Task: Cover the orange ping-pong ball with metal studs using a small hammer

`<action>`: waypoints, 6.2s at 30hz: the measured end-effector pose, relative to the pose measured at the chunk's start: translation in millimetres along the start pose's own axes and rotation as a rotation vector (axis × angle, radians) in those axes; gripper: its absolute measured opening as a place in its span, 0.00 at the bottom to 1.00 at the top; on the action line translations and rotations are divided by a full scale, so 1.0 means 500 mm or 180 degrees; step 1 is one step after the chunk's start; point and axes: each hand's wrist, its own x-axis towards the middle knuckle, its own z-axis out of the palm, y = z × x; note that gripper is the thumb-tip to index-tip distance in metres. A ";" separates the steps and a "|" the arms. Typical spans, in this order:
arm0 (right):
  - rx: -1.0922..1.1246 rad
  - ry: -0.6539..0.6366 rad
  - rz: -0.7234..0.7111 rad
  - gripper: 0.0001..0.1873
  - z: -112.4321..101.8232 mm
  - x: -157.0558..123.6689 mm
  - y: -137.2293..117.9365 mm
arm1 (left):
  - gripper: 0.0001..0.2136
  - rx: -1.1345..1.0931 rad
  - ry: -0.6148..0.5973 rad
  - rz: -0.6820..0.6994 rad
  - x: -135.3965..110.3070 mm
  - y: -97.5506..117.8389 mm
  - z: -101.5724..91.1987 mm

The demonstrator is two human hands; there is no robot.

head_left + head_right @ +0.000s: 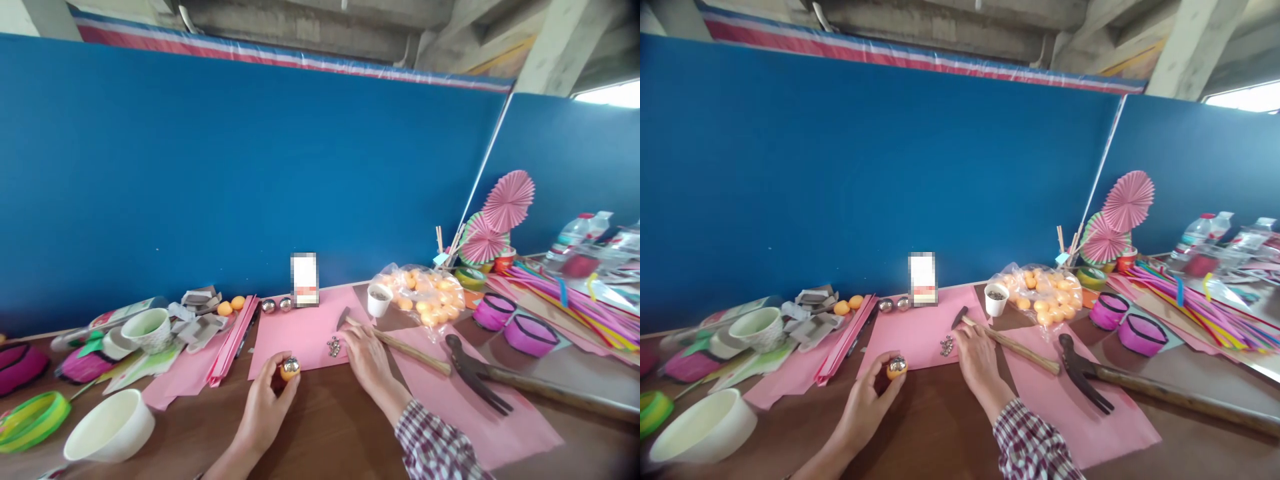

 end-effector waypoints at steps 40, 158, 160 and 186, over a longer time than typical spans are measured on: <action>0.2686 -0.0431 0.0379 0.11 0.011 -0.034 -0.123 | 0.17 -0.0204 0.0008 0.0397 -0.009 0.001 0.009; 0.4101 -0.0992 0.0967 0.11 0.021 -0.032 -0.120 | 0.17 -0.0391 -0.0306 0.0516 -0.007 0.021 0.001; 0.4084 -0.0989 0.0961 0.11 0.019 -0.031 -0.121 | 0.16 -0.0363 -0.0297 0.0532 -0.007 0.024 0.000; 0.4103 -0.0988 0.1204 0.13 0.026 -0.034 -0.121 | 0.15 -0.0062 -0.0350 0.0542 -0.007 0.032 -0.005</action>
